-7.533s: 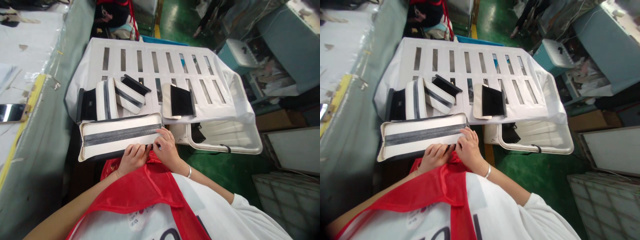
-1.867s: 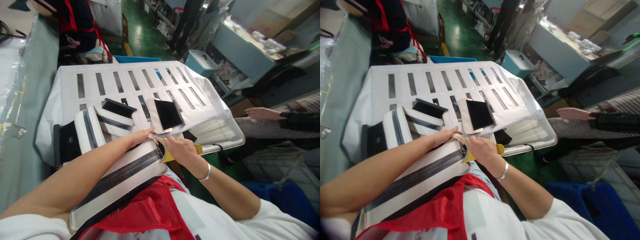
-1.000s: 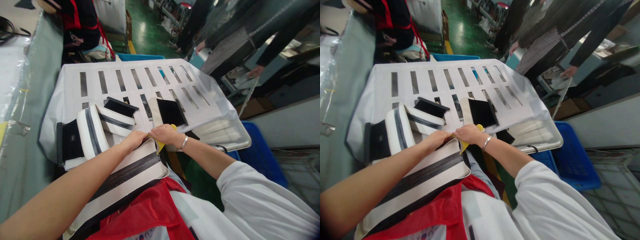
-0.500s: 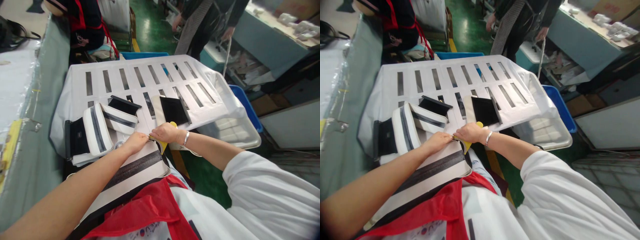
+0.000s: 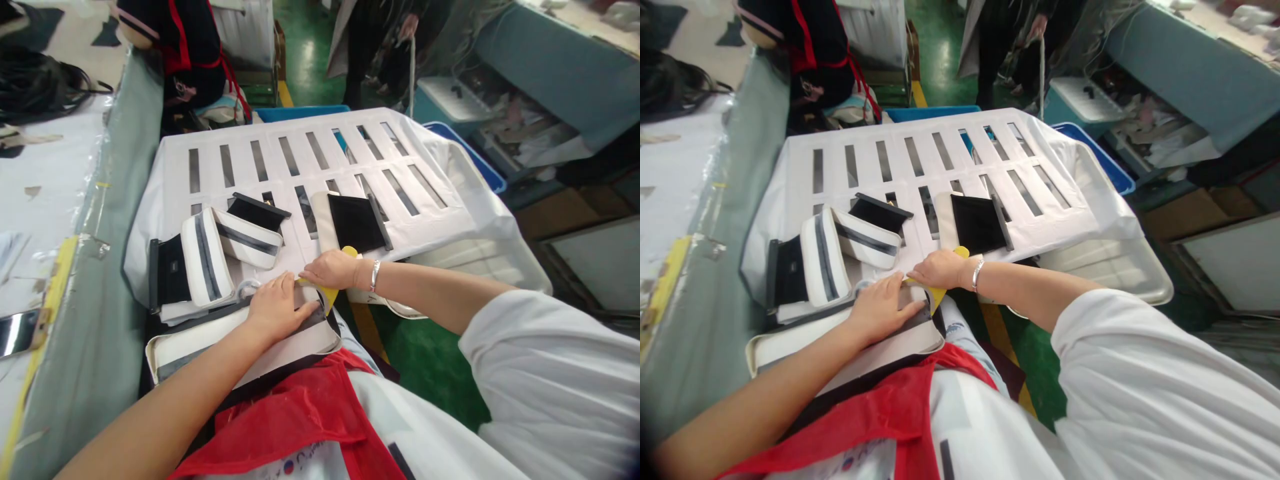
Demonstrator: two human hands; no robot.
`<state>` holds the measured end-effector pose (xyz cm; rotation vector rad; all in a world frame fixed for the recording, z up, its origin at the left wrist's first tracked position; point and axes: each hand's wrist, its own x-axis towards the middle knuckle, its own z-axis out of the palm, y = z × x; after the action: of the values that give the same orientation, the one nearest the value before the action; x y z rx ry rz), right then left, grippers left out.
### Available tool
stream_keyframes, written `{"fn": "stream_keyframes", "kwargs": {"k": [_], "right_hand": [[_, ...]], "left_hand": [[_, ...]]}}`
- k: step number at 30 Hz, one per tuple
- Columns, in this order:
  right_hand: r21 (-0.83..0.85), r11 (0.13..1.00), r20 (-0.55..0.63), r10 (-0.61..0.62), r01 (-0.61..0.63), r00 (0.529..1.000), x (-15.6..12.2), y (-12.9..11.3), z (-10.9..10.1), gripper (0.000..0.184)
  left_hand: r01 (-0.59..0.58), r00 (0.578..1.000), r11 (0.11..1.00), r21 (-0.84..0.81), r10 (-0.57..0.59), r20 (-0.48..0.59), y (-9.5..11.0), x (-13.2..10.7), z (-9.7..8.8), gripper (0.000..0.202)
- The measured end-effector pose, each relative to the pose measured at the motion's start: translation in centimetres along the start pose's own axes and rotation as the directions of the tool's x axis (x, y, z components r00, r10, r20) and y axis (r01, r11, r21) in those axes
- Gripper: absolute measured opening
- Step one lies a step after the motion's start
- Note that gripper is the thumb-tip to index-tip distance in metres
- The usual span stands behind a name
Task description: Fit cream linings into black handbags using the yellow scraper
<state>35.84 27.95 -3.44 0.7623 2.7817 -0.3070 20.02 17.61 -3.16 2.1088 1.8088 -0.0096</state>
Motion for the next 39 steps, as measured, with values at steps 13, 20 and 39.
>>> {"fn": "stream_keyframes", "kwargs": {"k": [13,20,39], "right_hand": [[0.045,0.994,0.044,0.101,-0.103,0.994,-2.2,-1.7,-0.6,0.053],[0.093,0.968,0.021,0.232,-0.232,0.973,-3.9,-2.2,0.7,0.056],[0.034,0.943,0.046,0.329,-0.331,0.943,-4.2,-1.3,1.1,0.052]], "left_hand": [[-0.005,0.997,0.985,0.175,0.018,-0.074,0.8,-1.4,1.5,0.08],[-0.041,0.999,0.984,0.171,0.044,-0.015,1.6,-1.1,1.5,0.084],[0.298,0.942,0.608,-0.736,-0.062,0.331,-3.8,4.2,-2.9,0.059]]}}
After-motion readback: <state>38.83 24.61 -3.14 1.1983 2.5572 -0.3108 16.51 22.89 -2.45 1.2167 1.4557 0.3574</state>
